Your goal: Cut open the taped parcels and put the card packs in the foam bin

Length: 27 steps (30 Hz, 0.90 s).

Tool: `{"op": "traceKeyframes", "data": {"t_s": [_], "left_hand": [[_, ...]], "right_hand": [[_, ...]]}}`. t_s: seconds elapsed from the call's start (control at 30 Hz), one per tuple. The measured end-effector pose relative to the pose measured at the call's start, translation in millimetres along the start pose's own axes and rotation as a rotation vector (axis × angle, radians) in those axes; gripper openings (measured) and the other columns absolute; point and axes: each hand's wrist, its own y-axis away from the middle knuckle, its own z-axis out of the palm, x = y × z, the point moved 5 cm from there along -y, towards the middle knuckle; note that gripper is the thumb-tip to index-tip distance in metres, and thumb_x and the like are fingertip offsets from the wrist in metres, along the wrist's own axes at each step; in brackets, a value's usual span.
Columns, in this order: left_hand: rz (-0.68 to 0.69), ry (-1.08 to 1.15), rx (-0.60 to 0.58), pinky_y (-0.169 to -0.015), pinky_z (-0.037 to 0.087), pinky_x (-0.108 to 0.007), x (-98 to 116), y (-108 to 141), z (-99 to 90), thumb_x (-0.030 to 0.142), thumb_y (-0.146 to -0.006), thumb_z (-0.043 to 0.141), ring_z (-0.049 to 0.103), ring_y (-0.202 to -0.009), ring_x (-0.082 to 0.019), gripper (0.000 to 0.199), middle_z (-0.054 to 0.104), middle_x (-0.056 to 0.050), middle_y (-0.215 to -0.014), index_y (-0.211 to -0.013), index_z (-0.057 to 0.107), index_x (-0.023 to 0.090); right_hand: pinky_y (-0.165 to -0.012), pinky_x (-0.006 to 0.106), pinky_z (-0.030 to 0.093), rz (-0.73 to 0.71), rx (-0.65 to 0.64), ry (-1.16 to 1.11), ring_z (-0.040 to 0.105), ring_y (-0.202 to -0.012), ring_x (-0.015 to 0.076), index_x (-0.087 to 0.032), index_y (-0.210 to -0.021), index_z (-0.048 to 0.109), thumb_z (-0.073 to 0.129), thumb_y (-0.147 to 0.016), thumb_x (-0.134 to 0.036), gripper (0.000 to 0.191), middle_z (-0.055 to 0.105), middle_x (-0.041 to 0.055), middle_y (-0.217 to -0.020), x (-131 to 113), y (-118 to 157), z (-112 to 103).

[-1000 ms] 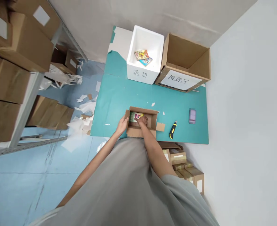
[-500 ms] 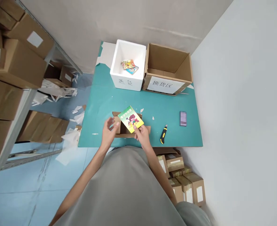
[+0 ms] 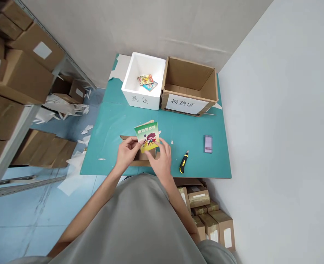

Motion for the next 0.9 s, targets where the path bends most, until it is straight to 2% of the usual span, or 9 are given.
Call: {"op": "traceKeyframes", "data": {"t_s": [0.07, 0.17, 0.23, 0.33, 0.43, 0.57, 0.67, 0.77, 0.9], "left_hand": [[0.004, -0.009, -0.062, -0.084, 0.065, -0.039, 6, 7, 15.4, 0.051, -0.089, 0.082, 0.079, -0.094, -0.026, 0.03, 0.081, -0.008, -0.109, -0.103, 0.077, 0.025], [0.023, -0.073, -0.152, -0.095, 0.065, -0.043, 12, 14, 32.6, 0.049, -0.093, 0.078, 0.078, -0.111, -0.029, 0.028, 0.079, -0.01, -0.126, -0.108, 0.081, 0.026], [0.063, -0.124, -0.115, -0.099, 0.064, -0.043, 13, 13, 31.5, 0.048, -0.095, 0.076, 0.075, -0.118, -0.029, 0.031, 0.076, -0.01, -0.132, -0.116, 0.081, 0.026], [0.097, -0.176, 0.043, -0.097, 0.063, -0.041, 8, 2, 14.1, 0.048, -0.091, 0.08, 0.074, -0.117, -0.028, 0.048, 0.074, -0.011, -0.136, -0.133, 0.075, 0.026], [0.005, -0.135, 0.023, -0.091, 0.064, -0.041, -7, -10, 2.5, 0.054, -0.088, 0.081, 0.077, -0.105, -0.027, 0.046, 0.08, -0.011, -0.12, -0.122, 0.078, 0.023], [-0.025, -0.085, 0.05, -0.086, 0.065, -0.04, -14, -16, -3.5, 0.055, -0.089, 0.081, 0.079, -0.092, -0.026, 0.039, 0.083, -0.008, -0.102, -0.109, 0.081, 0.022], [0.018, -0.08, 0.077, -0.096, 0.065, -0.041, -8, -14, -1.7, 0.051, -0.091, 0.081, 0.08, -0.104, -0.027, 0.037, 0.082, -0.009, -0.116, -0.114, 0.081, 0.023], [0.065, -0.144, -0.071, -0.11, 0.061, -0.044, -1, -12, 7.7, 0.048, -0.096, 0.076, 0.074, -0.125, -0.029, 0.034, 0.077, -0.009, -0.137, -0.119, 0.083, 0.024], [0.059, -0.213, -0.224, -0.117, 0.057, -0.044, 0, -16, 8.8, 0.045, -0.102, 0.069, 0.068, -0.137, -0.028, 0.04, 0.072, -0.008, -0.145, -0.137, 0.076, 0.027]], "right_hand": [[-0.119, 0.05, 0.052, 0.019, -0.077, -0.058, 0.063, -0.138, 0.0309, -0.029, -0.135, 0.065, 0.074, -0.093, -0.048, 0.047, 0.067, 0.0114, -0.148, 0, -1, 8], [-0.097, 0.044, 0.063, 0.2, -0.075, -0.194, 0.076, -0.108, 0.0287, -0.026, -0.125, 0.068, 0.064, -0.098, -0.049, 0.035, 0.08, 0.0093, -0.119, 14, -4, 14], [-0.091, 0.043, 0.064, 0.278, -0.059, -0.3, 0.077, -0.099, 0.0278, -0.025, -0.116, 0.07, 0.06, -0.1, -0.052, 0.033, 0.081, 0.0075, -0.108, 22, -8, 14], [-0.092, 0.042, 0.064, 0.309, -0.087, -0.485, 0.077, -0.105, 0.0282, -0.025, -0.115, 0.07, 0.065, -0.097, -0.055, 0.036, 0.081, 0.0071, -0.112, 26, -16, 14], [-0.093, 0.042, 0.065, 0.331, -0.148, -0.584, 0.078, -0.107, 0.0283, -0.024, -0.117, 0.07, 0.069, -0.096, -0.056, 0.038, 0.081, 0.0079, -0.115, 24, -23, 18], [-0.108, 0.046, 0.062, 0.278, -0.042, -0.424, 0.071, -0.129, 0.0288, -0.023, -0.138, 0.064, 0.066, -0.1, -0.053, 0.048, 0.071, 0.0117, -0.146, 19, -30, 18], [-0.118, 0.047, 0.055, 0.194, 0.009, -0.311, 0.059, -0.147, 0.029, -0.025, -0.145, 0.065, 0.065, -0.102, -0.051, 0.05, 0.061, 0.0102, -0.16, 11, -32, 21], [-0.111, 0.043, 0.06, 0.225, -0.101, -0.456, 0.068, -0.136, 0.03, -0.024, -0.142, 0.069, 0.072, -0.099, -0.052, 0.052, 0.071, 0.01, -0.148, 5, -33, 34], [-0.107, 0.042, 0.062, 0.326, -0.056, -0.539, 0.075, -0.125, 0.03, -0.023, -0.135, 0.074, 0.067, -0.101, -0.058, 0.05, 0.078, 0.0079, -0.135, 10, -39, 39]]}}
